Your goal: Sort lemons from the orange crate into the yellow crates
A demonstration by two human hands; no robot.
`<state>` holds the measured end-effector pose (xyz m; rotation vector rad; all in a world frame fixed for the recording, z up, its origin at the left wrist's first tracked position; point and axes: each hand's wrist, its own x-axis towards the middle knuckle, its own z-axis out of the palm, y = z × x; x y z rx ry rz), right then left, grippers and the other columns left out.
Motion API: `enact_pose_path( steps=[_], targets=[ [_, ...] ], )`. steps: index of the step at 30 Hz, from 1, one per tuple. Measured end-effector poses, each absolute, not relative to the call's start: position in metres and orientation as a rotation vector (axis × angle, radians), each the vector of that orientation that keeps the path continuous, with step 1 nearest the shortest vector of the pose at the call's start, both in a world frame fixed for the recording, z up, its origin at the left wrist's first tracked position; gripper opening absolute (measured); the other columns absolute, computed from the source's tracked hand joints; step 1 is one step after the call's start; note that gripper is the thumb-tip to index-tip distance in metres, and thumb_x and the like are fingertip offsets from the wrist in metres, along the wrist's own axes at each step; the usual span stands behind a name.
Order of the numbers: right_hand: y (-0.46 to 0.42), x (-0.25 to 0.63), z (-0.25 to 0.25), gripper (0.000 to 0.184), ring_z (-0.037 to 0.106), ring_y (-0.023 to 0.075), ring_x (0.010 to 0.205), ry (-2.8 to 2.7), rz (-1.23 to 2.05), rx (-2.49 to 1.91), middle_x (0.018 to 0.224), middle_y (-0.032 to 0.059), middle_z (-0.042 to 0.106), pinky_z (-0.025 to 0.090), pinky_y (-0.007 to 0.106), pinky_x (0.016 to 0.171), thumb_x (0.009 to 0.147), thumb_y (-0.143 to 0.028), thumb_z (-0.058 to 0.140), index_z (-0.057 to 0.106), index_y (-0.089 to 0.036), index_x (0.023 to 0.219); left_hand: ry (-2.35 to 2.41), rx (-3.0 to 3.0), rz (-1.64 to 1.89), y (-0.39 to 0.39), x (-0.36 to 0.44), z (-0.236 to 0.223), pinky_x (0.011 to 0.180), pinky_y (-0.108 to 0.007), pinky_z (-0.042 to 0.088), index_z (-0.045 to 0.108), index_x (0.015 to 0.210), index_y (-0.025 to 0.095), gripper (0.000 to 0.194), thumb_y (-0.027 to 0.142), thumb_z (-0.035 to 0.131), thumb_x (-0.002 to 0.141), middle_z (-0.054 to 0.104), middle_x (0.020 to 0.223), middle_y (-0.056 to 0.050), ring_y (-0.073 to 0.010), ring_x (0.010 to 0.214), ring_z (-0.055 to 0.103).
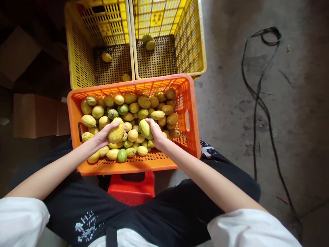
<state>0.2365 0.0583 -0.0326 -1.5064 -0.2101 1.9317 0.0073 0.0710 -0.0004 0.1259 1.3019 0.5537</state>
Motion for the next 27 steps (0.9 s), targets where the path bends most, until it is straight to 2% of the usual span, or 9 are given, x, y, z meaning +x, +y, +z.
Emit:
enact_pose_path(
  steps=[5, 8, 10, 12, 15, 18, 23, 27],
  targets=[
    [0.067, 0.232, -0.019, 0.03, 0.074, 0.0215, 0.066, -0.011, 1.877, -1.624, 0.074, 0.0031, 0.077, 0.066, 0.032, 0.064, 0.11, -0.028, 0.051, 0.074, -0.023, 0.092, 1.356, 0.044, 0.62, 0.072, 0.011, 0.002, 0.073, -0.032, 0.074, 0.079, 0.109, 0.027, 0.017, 0.028, 0.088, 0.094, 0.087, 0.102, -0.011, -0.0287, 0.092, 0.088],
    [0.068, 0.232, -0.021, 0.027, 0.071, 0.0211, 0.064, 0.019, 1.897, -1.603, 0.074, 0.0023, 0.076, 0.068, 0.034, 0.065, 0.112, -0.036, 0.059, 0.073, -0.024, 0.093, 1.379, -0.02, 0.662, 0.074, 0.014, 0.008, 0.066, -0.034, 0.074, 0.08, 0.119, 0.026, 0.019, 0.032, 0.08, 0.1, 0.088, 0.108, -0.014, -0.0305, 0.091, 0.088],
    [0.066, 0.232, -0.025, 0.026, 0.072, 0.0209, 0.066, -0.004, 1.893, -1.562, 0.076, 0.0011, 0.075, 0.07, 0.035, 0.068, 0.107, -0.046, 0.076, 0.071, -0.025, 0.091, 1.389, -0.053, 0.683, 0.077, 0.017, 0.013, 0.066, -0.035, 0.074, 0.08, 0.123, 0.025, 0.022, 0.032, 0.077, 0.103, 0.088, 0.108, -0.015, -0.0307, 0.091, 0.087],
    [0.063, 0.233, -0.028, 0.034, 0.073, 0.0198, 0.071, -0.071, 1.891, -1.504, 0.078, -0.0006, 0.074, 0.072, 0.035, 0.073, 0.095, -0.049, 0.093, 0.068, -0.026, 0.088, 1.404, -0.079, 0.695, 0.08, 0.02, 0.018, 0.067, -0.034, 0.074, 0.08, 0.125, 0.024, 0.022, 0.033, 0.076, 0.105, 0.088, 0.106, -0.013, -0.0295, 0.09, 0.086],
    [0.059, 0.235, -0.03, 0.043, 0.074, 0.0178, 0.075, -0.192, 1.912, -1.441, 0.083, -0.0023, 0.075, 0.071, 0.033, 0.079, 0.078, -0.04, 0.108, 0.068, -0.026, 0.089, 1.424, -0.102, 0.703, 0.081, 0.022, 0.022, 0.069, -0.031, 0.073, 0.081, 0.124, 0.023, 0.02, 0.033, 0.073, 0.108, 0.088, 0.101, -0.011, -0.0264, 0.087, 0.085],
    [0.056, 0.238, -0.03, 0.05, 0.076, 0.0179, 0.079, -0.273, 1.954, -1.409, 0.086, -0.0022, 0.077, 0.068, 0.032, 0.08, 0.067, -0.036, 0.112, 0.071, -0.025, 0.092, 1.411, -0.105, 0.696, 0.081, 0.022, 0.022, 0.069, -0.03, 0.073, 0.081, 0.123, 0.019, 0.022, 0.032, 0.069, 0.111, 0.087, 0.098, -0.011, -0.025, 0.083, 0.084],
    [0.055, 0.24, -0.026, 0.053, 0.078, 0.0223, 0.09, -0.408, 2.022, -1.364, 0.092, -0.0004, 0.08, 0.064, 0.035, 0.084, 0.066, -0.047, 0.11, 0.078, -0.026, 0.102, 1.342, -0.127, 0.644, 0.081, 0.02, 0.017, 0.065, -0.036, 0.073, 0.08, 0.128, 0.015, 0.033, 0.041, 0.07, 0.109, 0.087, 0.101, -0.014, -0.0298, 0.08, 0.087],
    [0.055, 0.239, -0.024, 0.056, 0.073, 0.0191, 0.088, -0.466, 2.031, -1.37, 0.093, -0.0032, 0.079, 0.059, 0.031, 0.082, 0.067, -0.052, 0.109, 0.082, -0.027, 0.11, 1.297, -0.084, 0.633, 0.08, 0.016, 0.014, 0.066, -0.036, 0.073, 0.078, 0.131, 0.012, 0.035, 0.037, 0.068, 0.109, 0.087, 0.104, -0.016, -0.0299, 0.08, 0.088]
  ],
)
